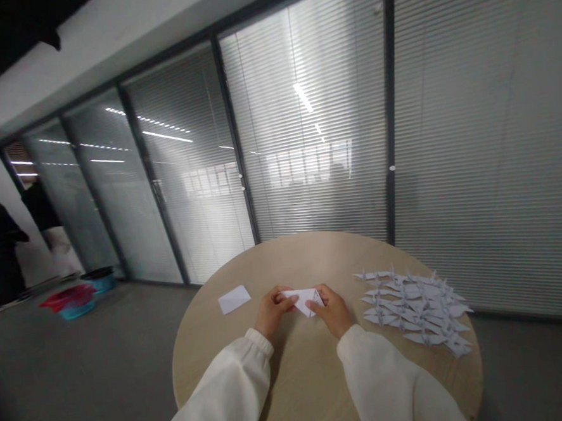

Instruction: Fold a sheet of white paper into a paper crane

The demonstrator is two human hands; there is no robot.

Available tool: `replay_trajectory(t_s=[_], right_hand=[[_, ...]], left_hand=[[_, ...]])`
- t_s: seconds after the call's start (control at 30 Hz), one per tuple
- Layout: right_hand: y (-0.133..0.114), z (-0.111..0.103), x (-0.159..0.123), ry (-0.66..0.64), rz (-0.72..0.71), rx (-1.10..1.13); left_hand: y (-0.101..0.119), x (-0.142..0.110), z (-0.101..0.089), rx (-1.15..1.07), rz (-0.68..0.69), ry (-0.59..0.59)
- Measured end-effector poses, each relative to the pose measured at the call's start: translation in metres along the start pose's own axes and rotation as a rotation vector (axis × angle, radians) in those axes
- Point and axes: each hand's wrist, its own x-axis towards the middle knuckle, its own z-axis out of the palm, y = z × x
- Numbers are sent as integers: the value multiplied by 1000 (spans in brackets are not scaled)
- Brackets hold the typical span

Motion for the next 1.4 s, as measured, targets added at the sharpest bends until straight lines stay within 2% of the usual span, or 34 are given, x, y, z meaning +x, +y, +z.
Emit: replay_trajectory(t_s=[0.17, 0.3, 0.53, 0.87, 1.4], right_hand=[[1, 0, -1, -16, 31, -48], [2, 1, -2, -9, 53, -167], [3, -1, -2, -18, 74, -234], [3, -2, -2, -16, 31, -259], [1, -3, -4, -41, 9, -273]], left_hand=[[-2, 0, 0, 78, 32, -6], [-8, -1, 1, 146, 55, -75], [-10, 2, -1, 54, -13, -114], [-3, 1, -3, -70, -190, -10], [-2, -3, -3, -143, -283, 1]])
